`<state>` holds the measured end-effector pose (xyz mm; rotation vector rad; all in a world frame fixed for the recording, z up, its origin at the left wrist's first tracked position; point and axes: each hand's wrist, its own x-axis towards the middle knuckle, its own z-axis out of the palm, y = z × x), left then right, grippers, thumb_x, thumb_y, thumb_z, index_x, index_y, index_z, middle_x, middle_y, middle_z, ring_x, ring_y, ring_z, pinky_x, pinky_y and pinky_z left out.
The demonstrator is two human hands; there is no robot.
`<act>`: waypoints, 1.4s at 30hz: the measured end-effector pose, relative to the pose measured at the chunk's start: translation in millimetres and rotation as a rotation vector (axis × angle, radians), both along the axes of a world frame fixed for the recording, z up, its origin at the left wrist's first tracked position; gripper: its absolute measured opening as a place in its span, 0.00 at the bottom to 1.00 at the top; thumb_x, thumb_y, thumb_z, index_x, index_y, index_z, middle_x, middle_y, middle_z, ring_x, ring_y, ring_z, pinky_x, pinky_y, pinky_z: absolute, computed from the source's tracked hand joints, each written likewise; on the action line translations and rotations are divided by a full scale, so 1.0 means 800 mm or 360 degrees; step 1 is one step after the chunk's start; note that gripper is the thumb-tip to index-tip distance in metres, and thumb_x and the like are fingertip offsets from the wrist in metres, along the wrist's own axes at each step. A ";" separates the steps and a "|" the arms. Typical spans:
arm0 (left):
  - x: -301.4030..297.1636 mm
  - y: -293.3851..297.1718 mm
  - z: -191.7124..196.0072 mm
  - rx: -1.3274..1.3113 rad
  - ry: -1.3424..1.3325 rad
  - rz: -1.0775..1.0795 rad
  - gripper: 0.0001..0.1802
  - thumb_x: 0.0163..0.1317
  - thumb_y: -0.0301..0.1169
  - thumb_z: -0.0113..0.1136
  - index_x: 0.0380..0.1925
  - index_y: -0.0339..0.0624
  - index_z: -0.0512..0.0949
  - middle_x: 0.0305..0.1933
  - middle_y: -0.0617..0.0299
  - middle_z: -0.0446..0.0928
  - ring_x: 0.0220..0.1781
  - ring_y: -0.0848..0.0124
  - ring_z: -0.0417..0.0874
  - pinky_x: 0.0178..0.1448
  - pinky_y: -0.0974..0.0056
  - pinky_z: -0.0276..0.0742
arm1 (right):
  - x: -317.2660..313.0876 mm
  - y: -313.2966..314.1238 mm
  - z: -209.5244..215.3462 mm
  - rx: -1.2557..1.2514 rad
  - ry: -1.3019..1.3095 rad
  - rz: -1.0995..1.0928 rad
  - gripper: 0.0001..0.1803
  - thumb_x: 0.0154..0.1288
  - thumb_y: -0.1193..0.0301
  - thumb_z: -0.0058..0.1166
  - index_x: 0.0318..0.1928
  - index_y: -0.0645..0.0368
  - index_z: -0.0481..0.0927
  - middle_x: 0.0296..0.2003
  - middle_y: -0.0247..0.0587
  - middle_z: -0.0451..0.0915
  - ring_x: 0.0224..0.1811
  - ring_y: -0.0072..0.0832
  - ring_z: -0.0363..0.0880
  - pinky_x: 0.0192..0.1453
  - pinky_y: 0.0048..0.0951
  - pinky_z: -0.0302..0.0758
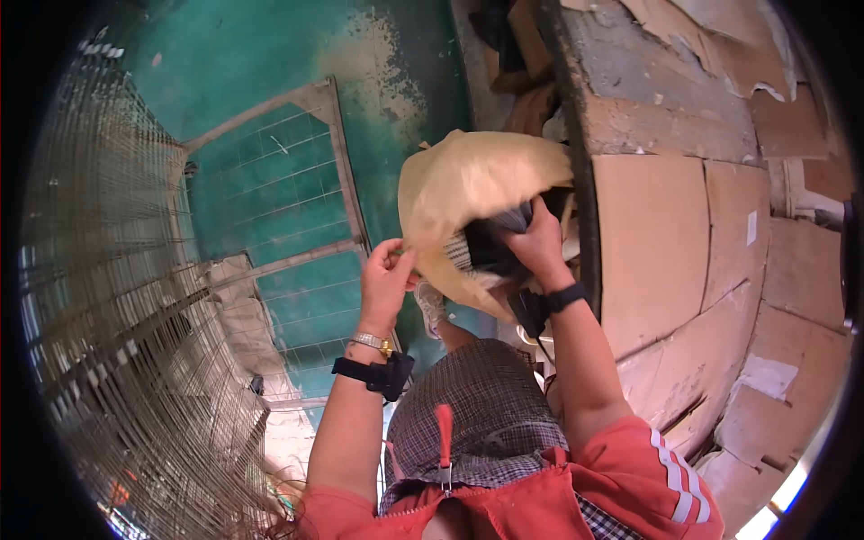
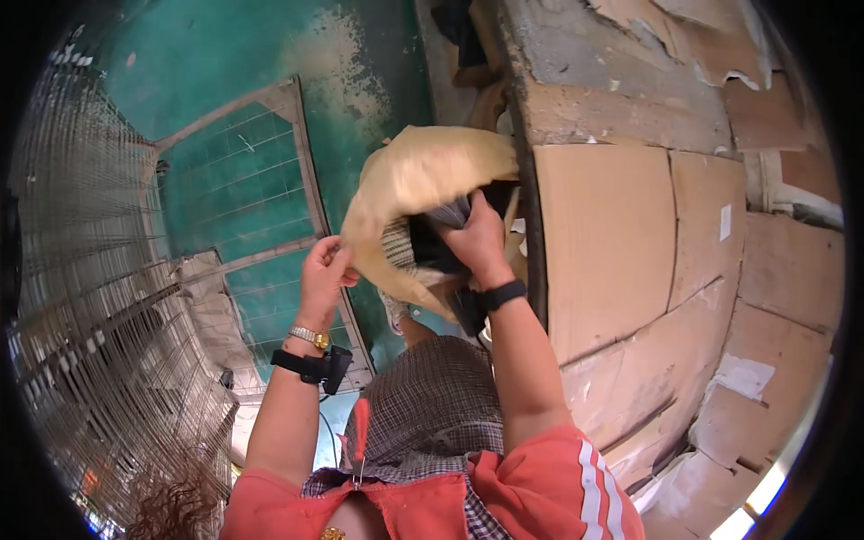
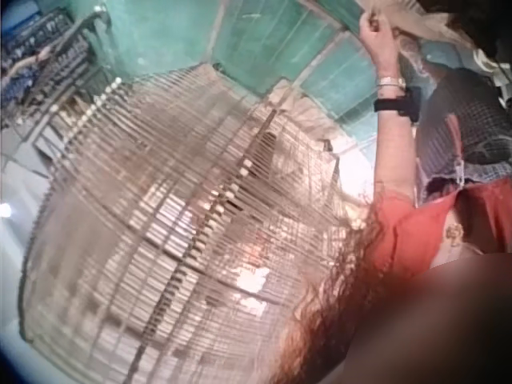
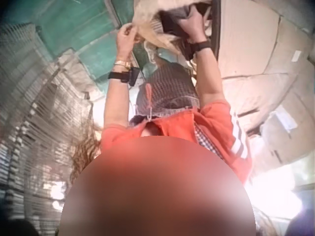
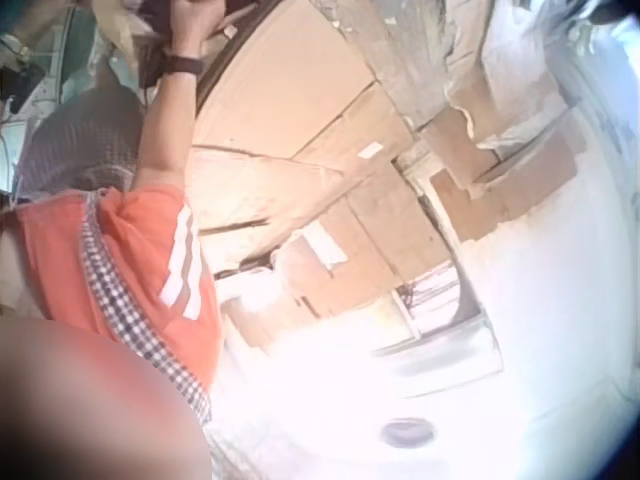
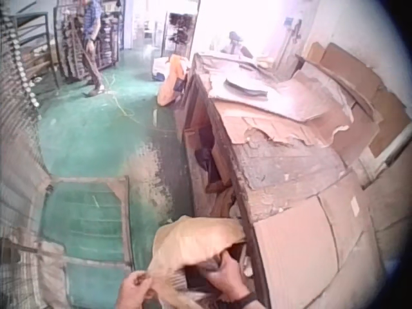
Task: The person assembles bicycle seats by fitting grey foam covers onto black plastic seat bases. They pick up foam pieces and bases from piles and cardboard boxes, align the foam over the base, and press it into place. The person moves between different areas of the workshop to retrieve materials and place finished units.
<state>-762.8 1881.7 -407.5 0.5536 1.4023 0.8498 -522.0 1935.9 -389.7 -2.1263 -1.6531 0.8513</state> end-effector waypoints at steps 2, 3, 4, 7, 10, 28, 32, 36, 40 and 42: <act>-0.016 -0.030 0.029 0.0099 0.0006 0.0058 0.18 0.62 0.37 0.57 0.48 0.39 0.72 0.41 0.63 0.76 0.32 0.77 0.79 0.32 0.74 0.74 | -0.010 -0.039 0.053 0.0266 0.0547 -0.0020 0.32 0.41 0.71 0.66 0.51 0.63 0.71 0.40 0.53 0.80 0.44 0.43 0.80 0.49 0.36 0.74; -0.033 -0.047 0.037 0.0081 0.0007 -0.0012 0.25 0.61 0.42 0.58 0.54 0.40 0.68 0.48 0.61 0.73 0.40 0.74 0.78 0.41 0.71 0.75 | -0.021 -0.060 0.086 0.0324 0.0696 -0.0045 0.32 0.42 0.73 0.66 0.51 0.64 0.71 0.41 0.51 0.80 0.45 0.40 0.79 0.50 0.35 0.74; -0.044 -0.067 0.053 0.0092 -0.0078 0.0050 0.26 0.61 0.43 0.58 0.55 0.40 0.67 0.49 0.60 0.72 0.41 0.74 0.77 0.42 0.70 0.75 | -0.032 -0.086 0.125 0.0385 0.0854 -0.0067 0.32 0.43 0.74 0.66 0.52 0.65 0.70 0.41 0.48 0.80 0.45 0.37 0.79 0.51 0.34 0.73; -0.068 -0.133 0.105 0.0104 -0.0373 0.0059 0.32 0.64 0.50 0.52 0.61 0.42 0.62 0.57 0.57 0.68 0.55 0.69 0.72 0.55 0.64 0.71 | -0.037 -0.175 0.243 0.0345 0.1291 -0.0121 0.30 0.47 0.76 0.65 0.53 0.65 0.70 0.45 0.43 0.78 0.48 0.31 0.76 0.53 0.32 0.72; -0.062 -0.208 0.141 0.0213 -0.0937 0.0032 0.31 0.67 0.50 0.45 0.63 0.43 0.60 0.63 0.56 0.65 0.62 0.67 0.67 0.62 0.61 0.66 | -0.039 -0.302 0.338 0.0344 0.1704 -0.0303 0.32 0.48 0.75 0.62 0.56 0.66 0.67 0.47 0.44 0.76 0.49 0.32 0.75 0.54 0.33 0.72; 0.235 -0.644 0.255 -0.0598 -0.1114 -0.1458 0.41 0.51 0.57 0.62 0.55 0.36 0.69 0.52 0.54 0.75 0.51 0.62 0.77 0.53 0.58 0.75 | 0.147 -1.008 0.357 0.0441 0.1996 -0.1932 0.24 0.54 0.69 0.57 0.51 0.65 0.72 0.42 0.41 0.78 0.39 0.27 0.79 0.45 0.28 0.77; 0.351 -0.690 0.291 -0.0562 -0.1161 -0.1532 0.34 0.52 0.45 0.65 0.54 0.35 0.69 0.51 0.52 0.75 0.51 0.63 0.78 0.54 0.58 0.75 | 0.240 -1.058 0.388 0.0564 0.1851 -0.1932 0.24 0.54 0.68 0.58 0.51 0.65 0.71 0.39 0.40 0.79 0.38 0.27 0.79 0.44 0.28 0.77; 0.427 -0.749 0.293 -0.0858 -0.1107 -0.1488 0.33 0.53 0.42 0.64 0.56 0.37 0.67 0.53 0.53 0.74 0.53 0.63 0.76 0.57 0.57 0.73 | 0.313 -1.112 0.376 0.0575 0.1887 -0.1979 0.23 0.54 0.67 0.60 0.48 0.68 0.73 0.39 0.42 0.79 0.39 0.28 0.78 0.43 0.29 0.77; 0.475 -0.803 0.308 -0.0720 -0.1036 -0.1468 0.34 0.52 0.40 0.64 0.57 0.38 0.66 0.55 0.53 0.72 0.56 0.62 0.73 0.59 0.56 0.71 | 0.380 -1.156 0.355 0.0552 0.1888 -0.2018 0.24 0.54 0.67 0.59 0.49 0.68 0.73 0.39 0.41 0.78 0.39 0.27 0.78 0.43 0.29 0.77; 0.503 -0.814 0.315 -0.0607 -0.1030 -0.1497 0.37 0.50 0.39 0.65 0.59 0.38 0.64 0.56 0.53 0.71 0.57 0.61 0.72 0.60 0.55 0.70 | 0.415 -1.162 0.363 0.0547 0.1865 -0.1959 0.24 0.54 0.67 0.59 0.50 0.67 0.72 0.39 0.42 0.78 0.39 0.27 0.78 0.42 0.29 0.77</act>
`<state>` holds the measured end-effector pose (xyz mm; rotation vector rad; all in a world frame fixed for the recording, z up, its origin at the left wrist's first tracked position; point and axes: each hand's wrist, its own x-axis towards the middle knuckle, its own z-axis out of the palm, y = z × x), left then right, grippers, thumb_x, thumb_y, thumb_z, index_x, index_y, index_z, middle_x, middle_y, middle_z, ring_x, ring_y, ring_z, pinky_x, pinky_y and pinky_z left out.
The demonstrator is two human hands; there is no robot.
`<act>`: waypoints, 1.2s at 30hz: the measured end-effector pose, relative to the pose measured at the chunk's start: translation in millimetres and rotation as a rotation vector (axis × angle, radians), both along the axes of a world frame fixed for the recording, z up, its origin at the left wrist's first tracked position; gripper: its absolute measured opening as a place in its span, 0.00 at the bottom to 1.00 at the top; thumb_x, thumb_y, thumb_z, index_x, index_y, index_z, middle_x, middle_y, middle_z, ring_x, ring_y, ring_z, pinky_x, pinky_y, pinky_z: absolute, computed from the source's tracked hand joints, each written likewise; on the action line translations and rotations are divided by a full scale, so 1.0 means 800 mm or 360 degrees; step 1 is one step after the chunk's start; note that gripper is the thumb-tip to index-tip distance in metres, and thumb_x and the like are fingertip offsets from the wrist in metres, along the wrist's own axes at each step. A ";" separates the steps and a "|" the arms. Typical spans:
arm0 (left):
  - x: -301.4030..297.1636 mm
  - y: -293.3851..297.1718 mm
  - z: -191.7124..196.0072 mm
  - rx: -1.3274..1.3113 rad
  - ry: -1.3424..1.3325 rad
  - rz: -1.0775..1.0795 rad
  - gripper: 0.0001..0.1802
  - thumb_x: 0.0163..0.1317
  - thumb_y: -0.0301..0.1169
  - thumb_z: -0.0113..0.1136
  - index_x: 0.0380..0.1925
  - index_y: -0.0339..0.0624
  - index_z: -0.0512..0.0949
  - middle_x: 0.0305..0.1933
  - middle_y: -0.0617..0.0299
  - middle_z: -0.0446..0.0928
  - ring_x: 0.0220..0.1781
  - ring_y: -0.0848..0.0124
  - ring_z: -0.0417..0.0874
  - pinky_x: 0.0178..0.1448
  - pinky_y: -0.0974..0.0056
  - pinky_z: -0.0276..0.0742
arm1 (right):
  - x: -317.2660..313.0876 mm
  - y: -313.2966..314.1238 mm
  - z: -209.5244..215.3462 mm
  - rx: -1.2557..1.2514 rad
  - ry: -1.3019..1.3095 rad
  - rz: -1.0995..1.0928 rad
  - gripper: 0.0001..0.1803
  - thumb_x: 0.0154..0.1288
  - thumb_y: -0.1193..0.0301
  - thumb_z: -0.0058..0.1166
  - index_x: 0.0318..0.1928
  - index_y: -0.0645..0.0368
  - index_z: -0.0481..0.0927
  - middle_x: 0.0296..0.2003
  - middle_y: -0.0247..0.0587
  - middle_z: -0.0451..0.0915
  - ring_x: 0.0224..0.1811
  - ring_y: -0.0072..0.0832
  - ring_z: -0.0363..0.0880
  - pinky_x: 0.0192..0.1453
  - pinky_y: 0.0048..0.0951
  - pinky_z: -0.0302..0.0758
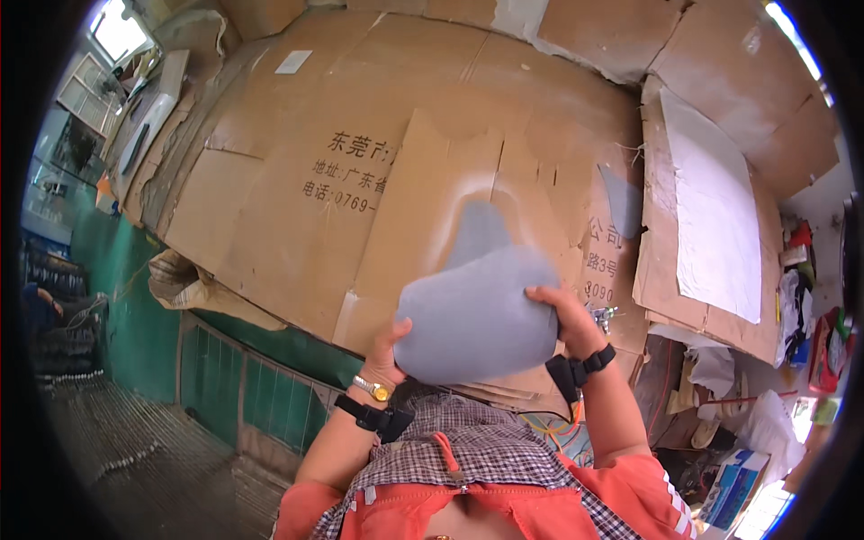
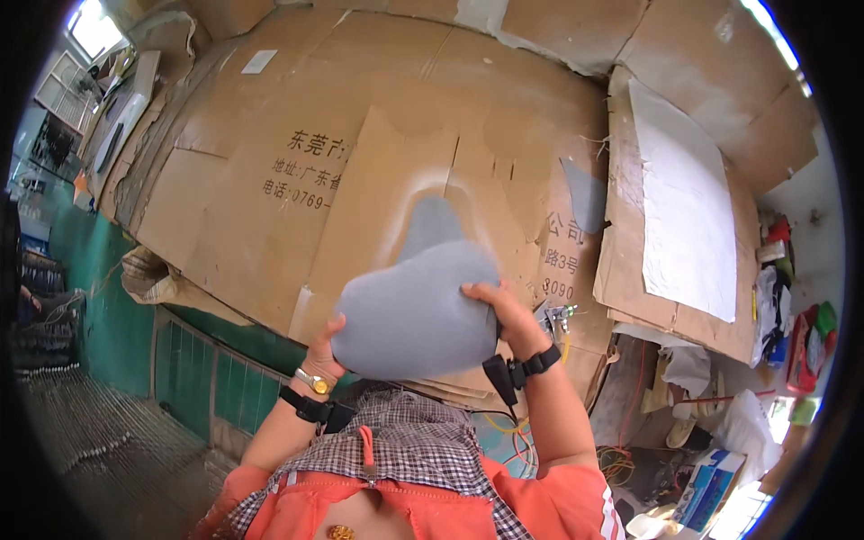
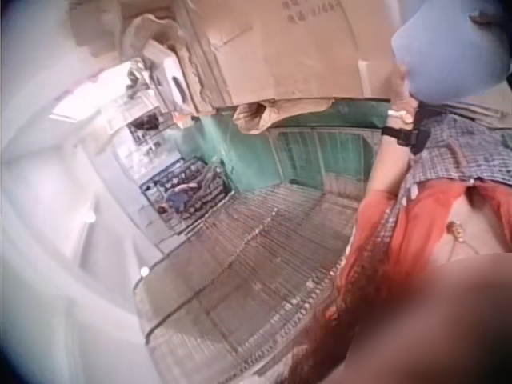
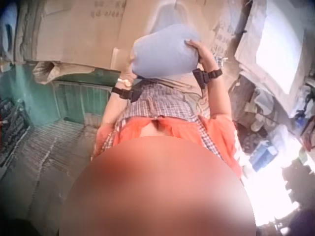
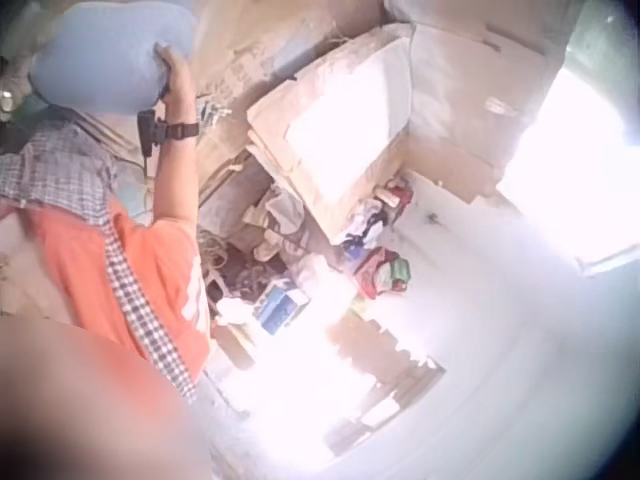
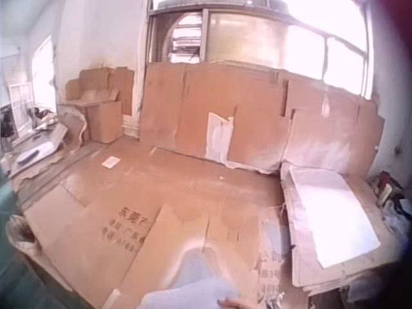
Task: The person assembles bicycle seats by fitting grey foam covers onto black plastic seat bases. They pick up foam pieces and bases from piles and cardboard boxes, align the foam over the base, and press it into place. The person moves between different areas of the workshop to retrieve materials and place finished units.
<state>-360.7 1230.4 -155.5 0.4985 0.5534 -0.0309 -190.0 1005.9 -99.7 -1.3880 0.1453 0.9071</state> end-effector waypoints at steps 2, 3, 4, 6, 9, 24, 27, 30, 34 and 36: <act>0.025 0.003 0.005 0.0173 -0.0154 -0.0054 0.39 0.47 0.37 0.66 0.59 0.38 0.63 0.56 0.53 0.70 0.57 0.60 0.72 0.60 0.55 0.70 | 0.037 -0.001 0.012 0.0073 -0.0108 0.0076 0.25 0.54 0.67 0.59 0.50 0.67 0.72 0.39 0.42 0.78 0.39 0.27 0.78 0.41 0.28 0.77; 0.034 0.003 0.007 0.0255 -0.0224 -0.0084 0.40 0.45 0.36 0.66 0.60 0.38 0.63 0.56 0.53 0.70 0.57 0.59 0.72 0.60 0.56 0.69 | 0.055 -0.003 0.020 0.0066 -0.0125 0.0134 0.25 0.53 0.67 0.59 0.50 0.67 0.72 0.40 0.43 0.78 0.38 0.28 0.78 0.41 0.28 0.77; 0.040 0.001 0.013 0.0267 -0.0190 -0.0053 0.41 0.44 0.36 0.66 0.60 0.38 0.63 0.56 0.53 0.70 0.58 0.59 0.71 0.61 0.56 0.69 | 0.073 -0.003 0.028 0.0067 -0.0147 0.0201 0.26 0.53 0.67 0.59 0.51 0.68 0.71 0.40 0.43 0.78 0.38 0.28 0.78 0.40 0.29 0.77; 0.051 -0.004 0.026 0.0307 -0.0131 0.0019 0.43 0.42 0.35 0.67 0.61 0.39 0.62 0.57 0.53 0.69 0.59 0.60 0.70 0.62 0.56 0.68 | 0.088 0.002 0.031 0.0071 -0.0148 0.0258 0.27 0.53 0.67 0.59 0.52 0.69 0.71 0.39 0.44 0.78 0.37 0.28 0.79 0.39 0.29 0.78; 0.033 -0.017 0.010 0.0205 -0.0039 0.0244 0.41 0.43 0.31 0.66 0.61 0.38 0.62 0.59 0.52 0.67 0.60 0.60 0.69 0.63 0.56 0.66 | 0.086 0.018 0.016 0.0053 -0.0019 0.0238 0.29 0.53 0.66 0.60 0.53 0.70 0.69 0.39 0.45 0.78 0.38 0.30 0.79 0.42 0.31 0.78; -0.073 -0.016 -0.081 -0.0297 0.0872 0.0092 0.29 0.51 0.26 0.61 0.55 0.35 0.66 0.55 0.49 0.71 0.56 0.56 0.73 0.61 0.52 0.70 | -0.084 -0.049 -0.194 0.0296 0.0688 0.0237 0.50 0.53 0.58 0.64 0.67 0.68 0.48 0.63 0.53 0.58 0.64 0.38 0.59 0.68 0.36 0.57; -0.082 -0.015 -0.094 -0.0343 0.0831 0.0118 0.29 0.50 0.24 0.61 0.55 0.36 0.66 0.54 0.51 0.72 0.55 0.56 0.73 0.60 0.50 0.70 | -0.094 -0.036 -0.174 0.0139 0.0340 0.0332 0.49 0.51 0.66 0.65 0.67 0.66 0.48 0.63 0.52 0.58 0.64 0.37 0.59 0.66 0.35 0.60; -0.092 -0.019 -0.101 -0.0161 0.0619 0.0111 0.33 0.47 0.20 0.62 0.57 0.36 0.65 0.54 0.52 0.72 0.57 0.57 0.73 0.61 0.52 0.69 | -0.095 -0.024 -0.178 0.0005 0.0313 0.0209 0.48 0.50 0.73 0.63 0.67 0.64 0.48 0.61 0.52 0.61 0.62 0.38 0.62 0.63 0.35 0.63; -0.093 -0.034 -0.091 0.0166 0.0440 0.0025 0.40 0.41 0.15 0.63 0.59 0.37 0.63 0.55 0.54 0.71 0.58 0.60 0.71 0.63 0.57 0.67 | -0.102 -0.034 -0.171 -0.0098 0.0290 0.0145 0.45 0.51 0.73 0.60 0.67 0.63 0.50 0.58 0.45 0.66 0.58 0.34 0.66 0.61 0.33 0.65; -0.095 -0.039 -0.099 0.0295 0.0447 0.0023 0.41 0.39 0.14 0.64 0.59 0.37 0.63 0.55 0.54 0.71 0.57 0.60 0.71 0.62 0.57 0.67 | -0.107 -0.038 -0.179 -0.0074 0.0235 0.0120 0.43 0.50 0.74 0.59 0.66 0.64 0.53 0.56 0.45 0.69 0.55 0.34 0.69 0.60 0.33 0.66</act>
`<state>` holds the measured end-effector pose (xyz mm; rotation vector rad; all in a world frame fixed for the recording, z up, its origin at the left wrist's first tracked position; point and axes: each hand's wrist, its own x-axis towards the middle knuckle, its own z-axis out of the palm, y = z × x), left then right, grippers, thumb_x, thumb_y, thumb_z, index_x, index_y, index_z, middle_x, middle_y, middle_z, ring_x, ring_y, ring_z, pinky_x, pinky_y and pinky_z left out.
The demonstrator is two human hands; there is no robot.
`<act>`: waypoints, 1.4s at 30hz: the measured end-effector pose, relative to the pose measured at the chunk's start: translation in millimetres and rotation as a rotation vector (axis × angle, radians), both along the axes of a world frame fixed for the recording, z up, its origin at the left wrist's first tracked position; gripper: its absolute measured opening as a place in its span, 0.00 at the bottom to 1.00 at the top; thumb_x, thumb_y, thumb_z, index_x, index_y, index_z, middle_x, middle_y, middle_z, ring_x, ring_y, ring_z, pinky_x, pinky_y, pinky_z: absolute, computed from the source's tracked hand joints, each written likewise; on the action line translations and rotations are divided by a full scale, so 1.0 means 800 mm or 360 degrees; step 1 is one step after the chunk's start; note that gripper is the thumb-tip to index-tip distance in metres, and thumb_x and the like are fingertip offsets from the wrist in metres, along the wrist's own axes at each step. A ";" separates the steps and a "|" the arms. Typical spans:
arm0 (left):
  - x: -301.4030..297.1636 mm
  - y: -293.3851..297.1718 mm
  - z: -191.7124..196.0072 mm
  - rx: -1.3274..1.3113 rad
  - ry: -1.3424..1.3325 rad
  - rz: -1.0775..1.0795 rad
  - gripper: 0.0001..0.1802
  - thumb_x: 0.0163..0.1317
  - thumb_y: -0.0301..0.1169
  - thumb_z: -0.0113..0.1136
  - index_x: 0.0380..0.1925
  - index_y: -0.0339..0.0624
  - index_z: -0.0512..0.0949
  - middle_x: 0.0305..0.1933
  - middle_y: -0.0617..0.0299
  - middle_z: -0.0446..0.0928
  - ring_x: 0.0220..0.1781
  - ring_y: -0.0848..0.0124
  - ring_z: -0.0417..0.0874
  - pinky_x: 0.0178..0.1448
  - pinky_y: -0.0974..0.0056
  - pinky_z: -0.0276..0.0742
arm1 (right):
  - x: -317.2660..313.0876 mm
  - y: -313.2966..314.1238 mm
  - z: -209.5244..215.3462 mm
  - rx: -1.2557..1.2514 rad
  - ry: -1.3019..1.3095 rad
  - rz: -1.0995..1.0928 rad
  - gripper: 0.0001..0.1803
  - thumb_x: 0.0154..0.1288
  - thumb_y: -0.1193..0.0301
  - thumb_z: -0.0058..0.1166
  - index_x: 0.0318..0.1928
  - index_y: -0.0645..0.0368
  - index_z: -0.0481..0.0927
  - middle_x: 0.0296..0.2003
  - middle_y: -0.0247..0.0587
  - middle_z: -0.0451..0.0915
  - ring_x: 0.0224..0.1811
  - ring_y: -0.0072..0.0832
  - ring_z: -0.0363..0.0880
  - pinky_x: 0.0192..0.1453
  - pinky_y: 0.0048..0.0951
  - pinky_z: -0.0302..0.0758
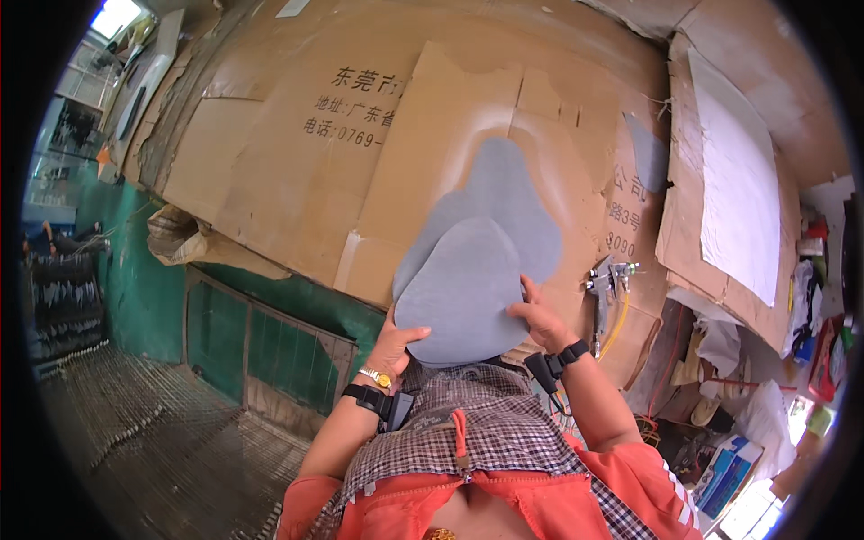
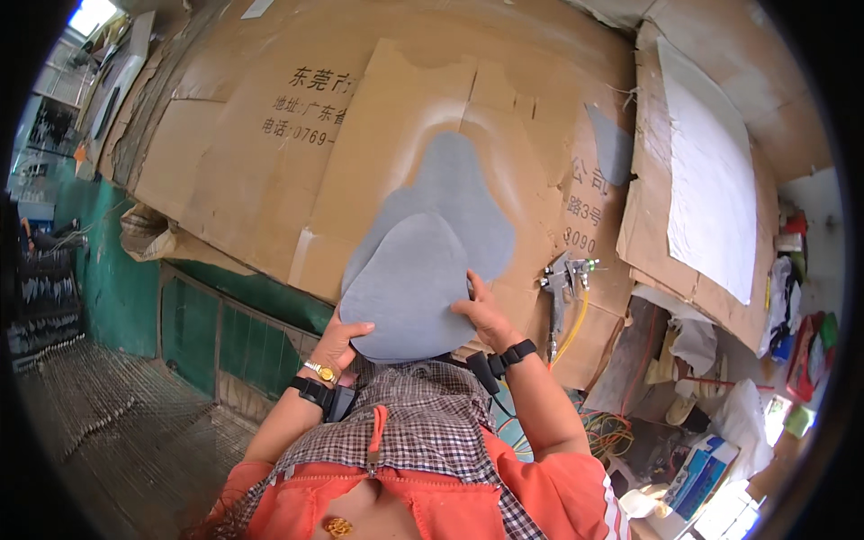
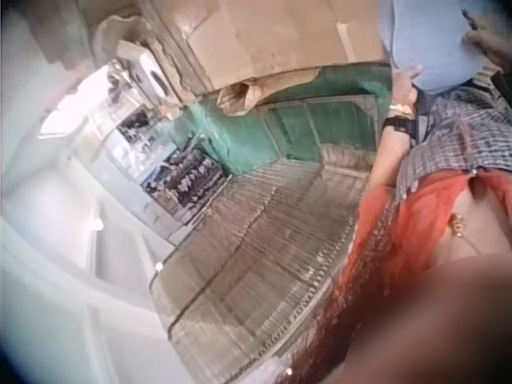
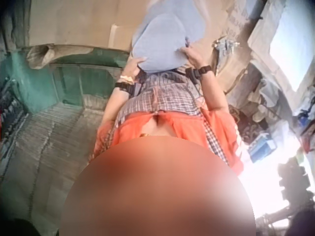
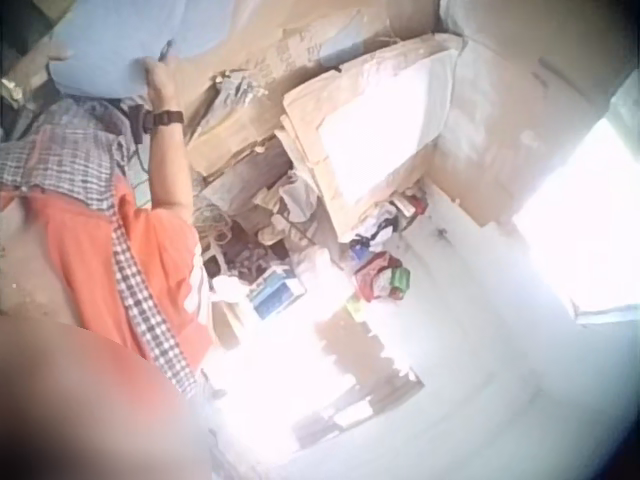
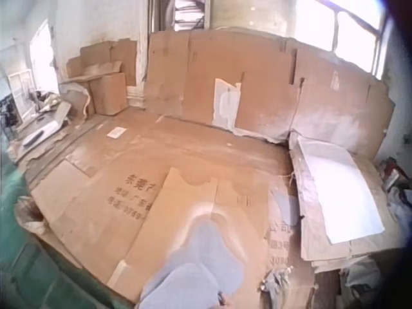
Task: The person assembles bicycle seats by fitting grey foam covers onto black plastic seat bases. They pick up foam pieces and bases from piles and cardboard boxes, align the foam over the base, and press it into place. The person moves between different areas of the workshop to retrieve materials and place finished units.
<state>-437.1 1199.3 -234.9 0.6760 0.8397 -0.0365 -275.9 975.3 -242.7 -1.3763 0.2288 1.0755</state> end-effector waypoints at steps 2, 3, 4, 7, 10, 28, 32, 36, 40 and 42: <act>-0.003 -0.005 -0.011 0.0075 0.0026 0.0011 0.42 0.38 0.14 0.64 0.59 0.37 0.63 0.54 0.54 0.71 0.57 0.60 0.72 0.62 0.58 0.67 | 0.012 0.003 0.009 -0.0363 -0.0372 0.0420 0.40 0.51 0.72 0.59 0.64 0.66 0.58 0.55 0.52 0.70 0.55 0.37 0.70 0.59 0.34 0.67; -0.004 -0.010 -0.018 0.0088 0.0050 0.0029 0.42 0.37 0.13 0.65 0.59 0.37 0.63 0.54 0.54 0.71 0.56 0.60 0.72 0.62 0.58 0.67 | 0.026 0.006 0.015 -0.0551 -0.0556 0.0625 0.38 0.51 0.71 0.58 0.62 0.68 0.60 0.55 0.55 0.70 0.55 0.39 0.71 0.59 0.34 0.67; -0.008 -0.011 -0.022 0.0110 0.0080 0.0048 0.43 0.37 0.13 0.65 0.59 0.36 0.63 0.54 0.54 0.71 0.56 0.60 0.72 0.61 0.58 0.68 | 0.040 0.007 0.010 -0.0738 -0.0952 0.0441 0.35 0.51 0.69 0.59 0.60 0.68 0.64 0.53 0.57 0.72 0.55 0.41 0.72 0.58 0.35 0.68; -0.009 -0.011 -0.034 0.0146 0.0155 0.0045 0.43 0.36 0.13 0.65 0.59 0.36 0.64 0.54 0.54 0.72 0.55 0.60 0.73 0.60 0.58 0.69 | 0.096 -0.002 -0.028 -0.1202 -0.1727 0.0058 0.31 0.52 0.64 0.60 0.54 0.68 0.70 0.47 0.59 0.75 0.52 0.48 0.72 0.57 0.40 0.69; -0.011 -0.011 -0.033 0.0140 0.0132 0.0058 0.42 0.36 0.13 0.65 0.58 0.35 0.64 0.53 0.54 0.72 0.55 0.60 0.73 0.60 0.58 0.69 | 0.123 0.017 -0.009 -0.1686 -0.1820 0.0304 0.24 0.51 0.62 0.59 0.45 0.66 0.75 0.40 0.58 0.78 0.46 0.50 0.75 0.49 0.41 0.72; -0.003 -0.016 -0.023 0.0087 0.0123 0.0088 0.43 0.36 0.10 0.63 0.59 0.35 0.62 0.54 0.53 0.71 0.56 0.59 0.73 0.60 0.55 0.70 | 0.249 -0.143 0.121 0.0087 -0.1247 -0.0885 0.13 0.61 0.67 0.56 0.44 0.59 0.76 0.34 0.34 0.78 0.36 0.23 0.76 0.43 0.26 0.75; -0.007 -0.018 -0.025 0.0105 0.0104 0.0084 0.45 0.35 0.10 0.63 0.60 0.37 0.60 0.55 0.53 0.70 0.56 0.58 0.72 0.61 0.55 0.69 | 0.217 -0.220 0.086 -0.0334 -0.1096 -0.1607 0.16 0.65 0.62 0.53 0.46 0.59 0.71 0.35 0.35 0.75 0.35 0.21 0.75 0.37 0.22 0.72; -0.013 -0.019 -0.021 0.0100 0.0072 0.0036 0.48 0.35 0.10 0.63 0.62 0.41 0.58 0.57 0.54 0.68 0.58 0.58 0.70 0.61 0.54 0.69 | 0.070 -0.116 0.018 -0.0423 -0.1116 -0.0789 0.09 0.63 0.68 0.53 0.39 0.60 0.74 0.30 0.33 0.74 0.28 0.25 0.72 0.35 0.28 0.72; -0.017 -0.010 -0.025 0.0091 0.0023 -0.0032 0.48 0.37 0.11 0.64 0.62 0.43 0.58 0.58 0.54 0.67 0.60 0.58 0.69 0.61 0.53 0.70 | -0.054 -0.028 -0.034 -0.0850 -0.1248 0.0115 0.26 0.56 0.58 0.60 0.46 0.67 0.76 0.36 0.50 0.81 0.38 0.38 0.80 0.43 0.33 0.76; -0.012 -0.011 -0.013 0.0071 0.0057 0.0024 0.47 0.38 0.11 0.64 0.62 0.42 0.58 0.58 0.55 0.67 0.60 0.59 0.69 0.60 0.54 0.70 | -0.066 -0.012 -0.025 -0.0868 -0.1315 0.0165 0.28 0.55 0.55 0.60 0.44 0.69 0.77 0.35 0.52 0.81 0.38 0.40 0.81 0.42 0.36 0.77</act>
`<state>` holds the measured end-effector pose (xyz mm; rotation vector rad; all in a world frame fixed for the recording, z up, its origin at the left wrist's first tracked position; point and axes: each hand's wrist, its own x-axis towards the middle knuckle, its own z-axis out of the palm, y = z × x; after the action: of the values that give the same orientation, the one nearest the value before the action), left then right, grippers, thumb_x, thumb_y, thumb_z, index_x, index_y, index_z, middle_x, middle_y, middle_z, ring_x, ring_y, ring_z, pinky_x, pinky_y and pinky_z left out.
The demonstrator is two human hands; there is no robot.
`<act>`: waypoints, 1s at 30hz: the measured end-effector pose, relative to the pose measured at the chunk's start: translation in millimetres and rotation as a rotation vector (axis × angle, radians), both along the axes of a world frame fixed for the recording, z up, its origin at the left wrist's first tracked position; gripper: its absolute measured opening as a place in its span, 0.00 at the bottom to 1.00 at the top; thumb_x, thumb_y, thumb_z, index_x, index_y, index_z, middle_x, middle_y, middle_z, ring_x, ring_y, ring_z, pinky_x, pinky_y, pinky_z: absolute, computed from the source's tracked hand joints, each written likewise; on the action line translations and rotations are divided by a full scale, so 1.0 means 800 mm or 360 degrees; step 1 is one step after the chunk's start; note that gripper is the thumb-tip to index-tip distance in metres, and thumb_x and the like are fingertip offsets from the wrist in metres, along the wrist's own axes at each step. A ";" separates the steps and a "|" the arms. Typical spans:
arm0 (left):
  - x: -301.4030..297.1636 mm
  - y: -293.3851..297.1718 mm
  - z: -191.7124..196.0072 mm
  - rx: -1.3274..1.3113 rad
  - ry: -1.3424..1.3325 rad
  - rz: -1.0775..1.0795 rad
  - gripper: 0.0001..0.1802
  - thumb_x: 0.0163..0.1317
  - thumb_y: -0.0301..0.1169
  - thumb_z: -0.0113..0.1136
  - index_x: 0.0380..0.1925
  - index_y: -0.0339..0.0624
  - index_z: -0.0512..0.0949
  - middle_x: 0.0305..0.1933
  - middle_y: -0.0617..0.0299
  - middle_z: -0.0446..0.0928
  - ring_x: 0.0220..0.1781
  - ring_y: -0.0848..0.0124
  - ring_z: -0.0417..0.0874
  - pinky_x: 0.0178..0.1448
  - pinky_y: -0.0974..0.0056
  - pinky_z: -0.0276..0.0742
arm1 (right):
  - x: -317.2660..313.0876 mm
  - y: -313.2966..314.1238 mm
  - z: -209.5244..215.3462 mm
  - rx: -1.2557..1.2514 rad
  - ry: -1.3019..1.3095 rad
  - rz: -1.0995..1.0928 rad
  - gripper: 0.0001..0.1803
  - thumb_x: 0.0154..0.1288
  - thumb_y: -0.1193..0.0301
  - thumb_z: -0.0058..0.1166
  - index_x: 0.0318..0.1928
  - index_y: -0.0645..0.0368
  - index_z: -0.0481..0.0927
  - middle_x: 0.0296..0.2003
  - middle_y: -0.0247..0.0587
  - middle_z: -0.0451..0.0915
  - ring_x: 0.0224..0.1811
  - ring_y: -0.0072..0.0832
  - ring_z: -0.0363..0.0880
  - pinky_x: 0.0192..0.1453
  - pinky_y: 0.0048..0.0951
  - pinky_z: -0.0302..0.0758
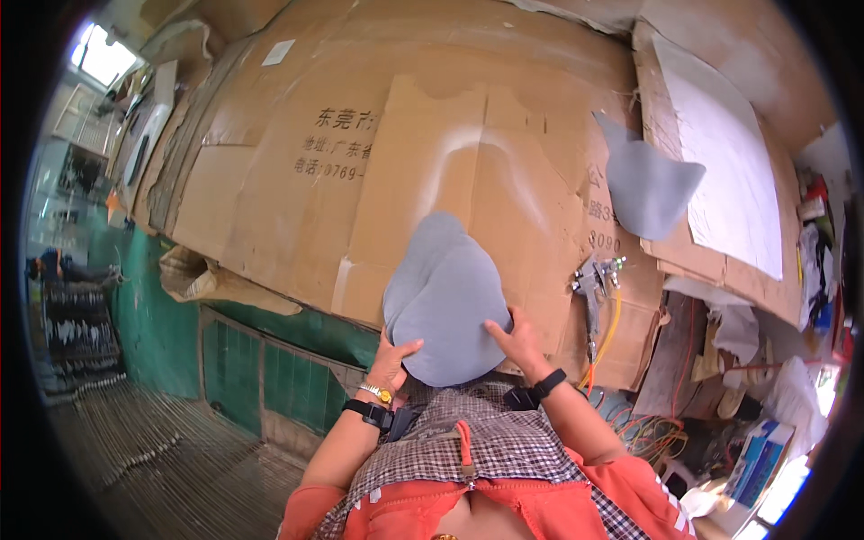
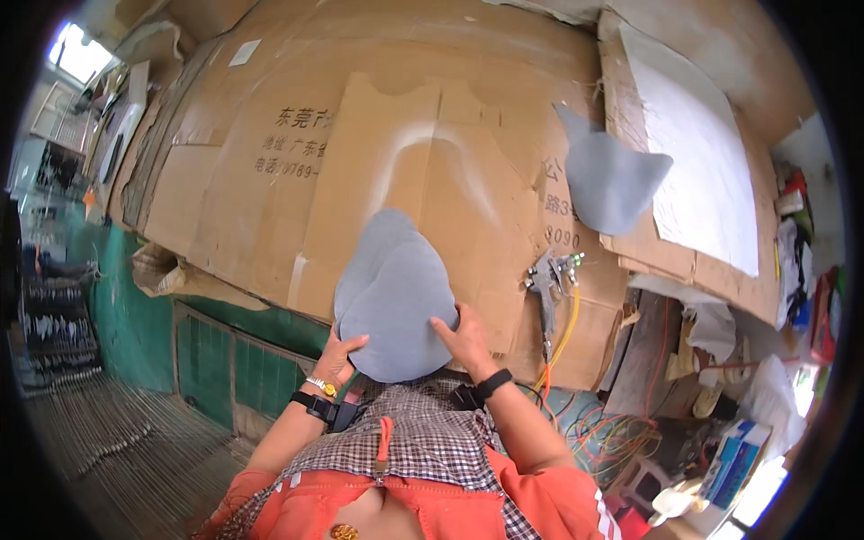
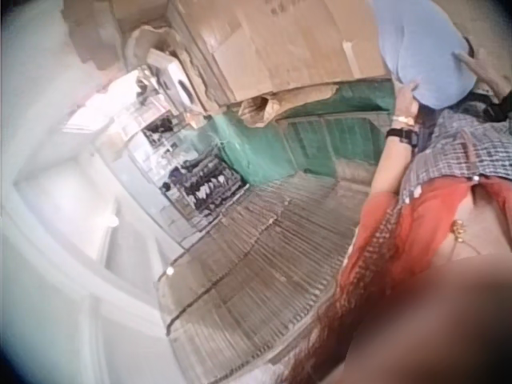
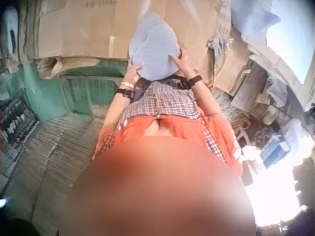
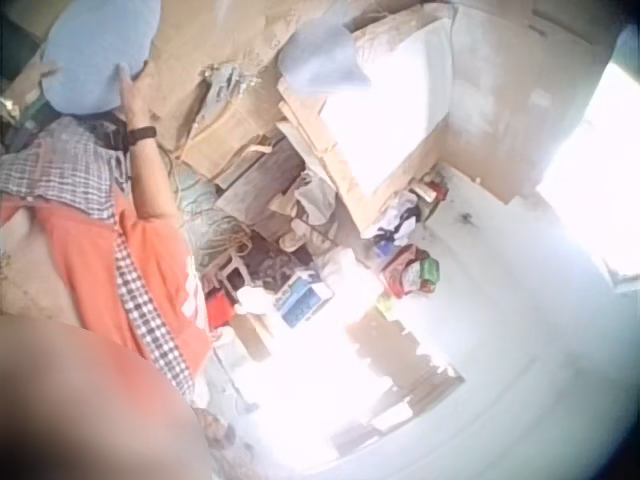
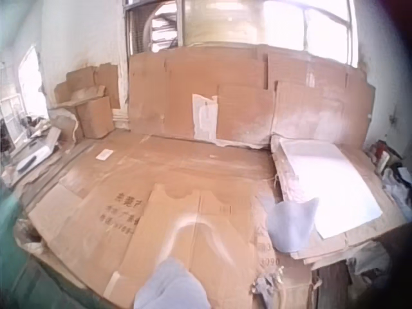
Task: The person assembles bicycle seats by fitting grey foam covers onto black plastic seat bases. They pick up foam pieces and bases from piles and cardboard boxes, align the foam over the base, and press it into place. The person moves between different areas of the workshop to retrieve materials and place finished units.
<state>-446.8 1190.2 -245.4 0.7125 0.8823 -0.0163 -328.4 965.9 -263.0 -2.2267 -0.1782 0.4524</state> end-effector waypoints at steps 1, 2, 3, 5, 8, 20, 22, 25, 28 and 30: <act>0.009 -0.003 0.002 -0.0020 0.0004 -0.0009 0.46 0.38 0.11 0.64 0.62 0.41 0.59 0.58 0.55 0.67 0.60 0.59 0.69 0.60 0.55 0.70 | 0.009 0.001 0.004 0.0048 0.0129 -0.0061 0.29 0.54 0.54 0.61 0.44 0.70 0.77 0.35 0.53 0.81 0.39 0.40 0.81 0.42 0.37 0.77; 0.007 -0.001 -0.001 0.0074 0.0005 0.0005 0.44 0.39 0.12 0.64 0.61 0.40 0.60 0.57 0.55 0.68 0.58 0.60 0.70 0.59 0.56 0.71 | 0.016 0.004 0.009 0.0103 0.0255 -0.0134 0.29 0.53 0.53 0.61 0.43 0.70 0.77 0.35 0.54 0.81 0.39 0.41 0.81 0.43 0.38 0.77; 0.003 0.000 -0.008 0.0152 -0.0016 -0.0022 0.42 0.41 0.13 0.64 0.60 0.39 0.61 0.56 0.55 0.70 0.57 0.60 0.72 0.58 0.57 0.72 | 0.030 0.006 0.024 -0.0003 0.0500 0.0030 0.30 0.52 0.52 0.61 0.43 0.69 0.78 0.36 0.54 0.81 0.39 0.40 0.81 0.43 0.38 0.77; 0.004 -0.003 -0.007 0.0176 0.0027 -0.0200 0.34 0.47 0.18 0.62 0.58 0.37 0.65 0.53 0.55 0.73 0.50 0.61 0.76 0.53 0.59 0.75 | 0.030 0.003 -0.021 -0.0145 0.0777 0.0171 0.32 0.48 0.48 0.61 0.42 0.65 0.80 0.36 0.54 0.81 0.39 0.40 0.81 0.44 0.38 0.77; -0.007 0.024 -0.032 0.0043 0.0008 -0.0289 0.28 0.53 0.26 0.57 0.57 0.33 0.67 0.55 0.50 0.72 0.53 0.58 0.75 0.59 0.55 0.71 | 0.008 0.014 -0.017 0.0022 0.0053 0.0046 0.33 0.47 0.49 0.61 0.44 0.66 0.78 0.45 0.57 0.76 0.50 0.46 0.74 0.53 0.42 0.71; 0.078 -0.023 0.080 0.0631 -0.0191 -0.0961 0.32 0.53 0.36 0.59 0.58 0.35 0.65 0.60 0.50 0.68 0.58 0.56 0.71 0.61 0.50 0.69 | -0.104 0.036 -0.052 0.1979 0.0981 -0.0701 0.44 0.54 0.28 0.37 0.55 0.52 0.72 0.44 0.42 0.77 0.35 0.33 0.76 0.32 0.37 0.75; 0.079 -0.033 0.110 0.0740 -0.0312 -0.1048 0.33 0.53 0.37 0.59 0.58 0.36 0.65 0.60 0.51 0.67 0.58 0.56 0.71 0.61 0.50 0.69 | -0.128 0.034 -0.060 0.2520 0.1239 -0.0746 0.48 0.52 0.24 0.31 0.54 0.51 0.72 0.44 0.44 0.77 0.34 0.33 0.77 0.32 0.35 0.75; 0.080 -0.047 0.149 0.0894 -0.0554 -0.1178 0.34 0.53 0.40 0.59 0.59 0.37 0.64 0.60 0.51 0.67 0.59 0.56 0.70 0.61 0.50 0.68 | -0.139 0.024 -0.028 0.2883 0.1037 -0.0627 0.52 0.48 0.21 0.26 0.56 0.50 0.71 0.46 0.46 0.77 0.38 0.35 0.78 0.33 0.38 0.76; 0.076 -0.054 0.177 0.1022 -0.0861 -0.1324 0.35 0.53 0.42 0.59 0.59 0.39 0.64 0.61 0.51 0.67 0.59 0.56 0.70 0.61 0.49 0.68 | -0.130 0.009 -0.015 0.3291 0.0766 -0.0508 0.50 0.56 0.27 0.25 0.67 0.50 0.58 0.64 0.40 0.63 0.63 0.35 0.66 0.63 0.47 0.64; 0.070 -0.055 0.188 0.0961 -0.0937 -0.1373 0.36 0.53 0.44 0.60 0.59 0.39 0.64 0.61 0.52 0.67 0.60 0.56 0.70 0.61 0.49 0.68 | -0.140 -0.034 0.030 0.3327 0.0687 -0.0603 0.49 0.57 0.28 0.29 0.68 0.51 0.56 0.65 0.39 0.62 0.63 0.32 0.65 0.63 0.43 0.65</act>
<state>-391.0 1146.0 -94.6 1.5284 -0.0537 -0.3027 -440.1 939.0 -239.3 -0.0766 0.0479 0.2316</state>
